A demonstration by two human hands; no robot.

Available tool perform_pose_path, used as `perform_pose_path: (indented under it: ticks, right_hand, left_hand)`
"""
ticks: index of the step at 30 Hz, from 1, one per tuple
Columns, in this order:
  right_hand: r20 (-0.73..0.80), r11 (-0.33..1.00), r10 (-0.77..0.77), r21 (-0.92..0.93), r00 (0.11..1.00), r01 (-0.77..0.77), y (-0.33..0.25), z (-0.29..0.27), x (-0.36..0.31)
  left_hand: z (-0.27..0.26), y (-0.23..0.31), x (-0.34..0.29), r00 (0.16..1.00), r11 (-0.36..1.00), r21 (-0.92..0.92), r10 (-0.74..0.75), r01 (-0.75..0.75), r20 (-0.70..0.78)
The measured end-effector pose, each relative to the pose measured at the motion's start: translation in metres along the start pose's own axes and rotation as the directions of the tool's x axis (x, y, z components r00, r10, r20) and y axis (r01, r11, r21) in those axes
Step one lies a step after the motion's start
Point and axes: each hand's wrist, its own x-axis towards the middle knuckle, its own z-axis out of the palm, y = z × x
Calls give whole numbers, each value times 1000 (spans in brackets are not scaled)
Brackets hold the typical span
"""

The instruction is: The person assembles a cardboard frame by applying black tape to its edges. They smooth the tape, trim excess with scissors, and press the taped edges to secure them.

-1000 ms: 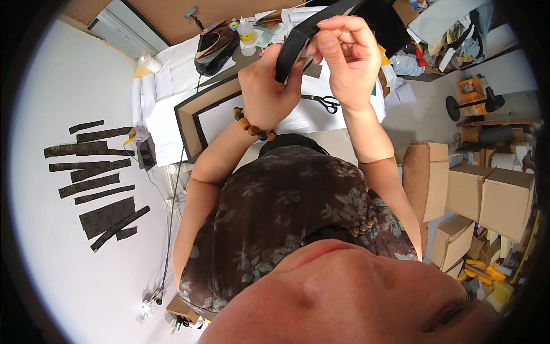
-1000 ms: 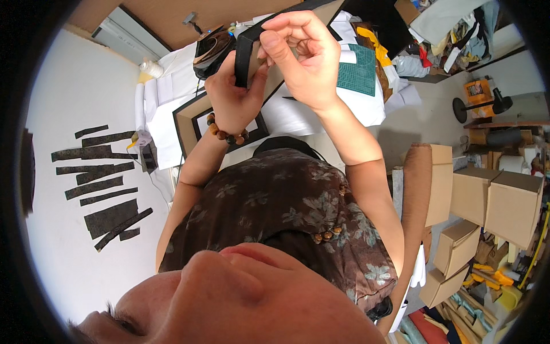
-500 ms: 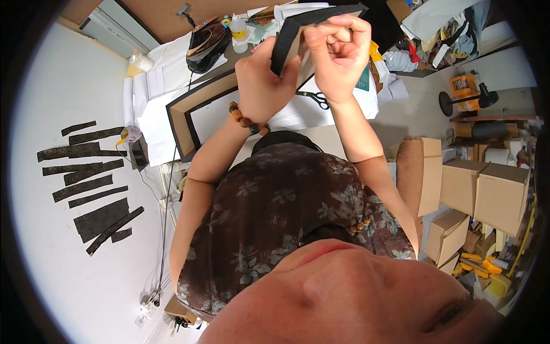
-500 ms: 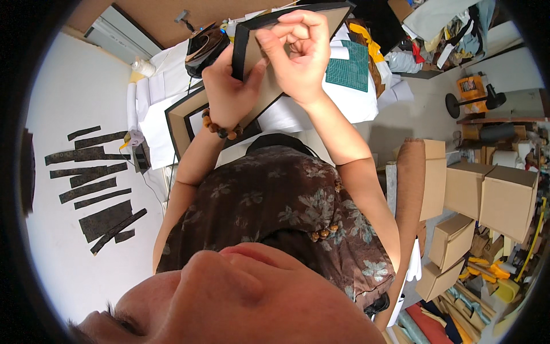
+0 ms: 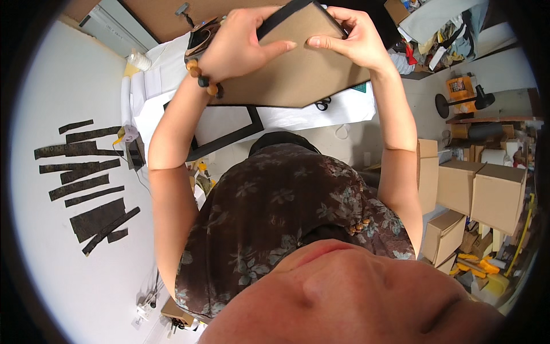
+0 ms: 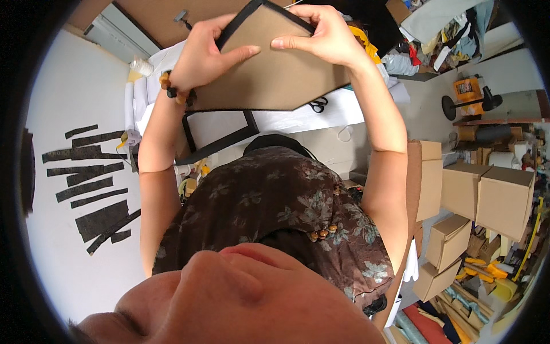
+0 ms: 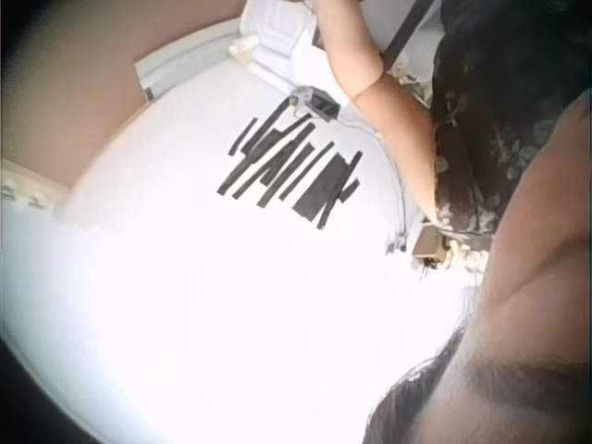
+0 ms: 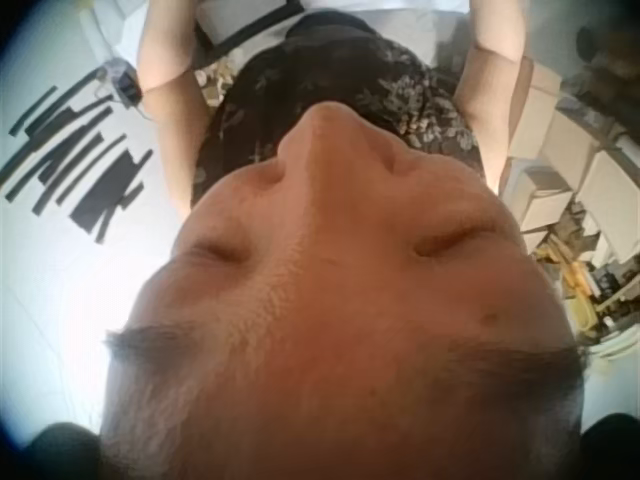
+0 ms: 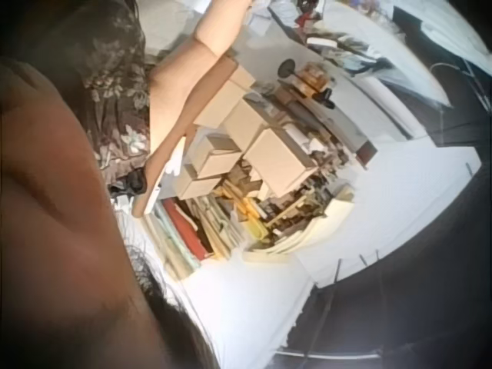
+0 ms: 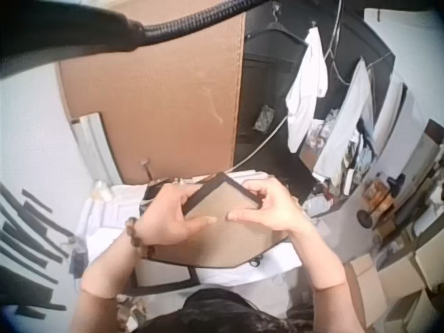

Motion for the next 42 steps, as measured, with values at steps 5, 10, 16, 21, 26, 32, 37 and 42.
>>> perform_pose_path:
  ticks: [5,10,16,21,26,32,37,42]
  right_hand:
    - [-322,966,125,257,939,-41,3,13,-19]
    - [-472,931,125,361,873,62,7,18,-33]
    - [-597,869,134,455,791,195,48,12,-47]
    - [-567,735,196,625,800,263,89,14,-46]
    - [-461,871,157,482,874,98,163,8,-65]
    - [-275,523,600,-575,751,-629,337,129,-217]
    - [-277,344,617,-746,736,-570,377,168,-233]
    - [-14,467,662,-774,749,-427,390,154,-215]
  left_hand:
    - [-22,6,-18,930,994,98,70,-37,-361]
    - [-17,-50,-88,653,910,-415,-310,-7,-691]
    - [21,-26,-93,797,600,-798,-510,59,-325]
    - [32,-28,-89,799,773,-589,-500,238,-333]
    - [4,-9,-79,695,734,-585,-619,346,-365]
    - [-40,-5,-80,639,736,-396,-675,548,-370]
    - [-48,-8,-85,668,719,-140,-687,680,-286]
    - [-48,-5,-97,619,675,-102,-719,731,-316]
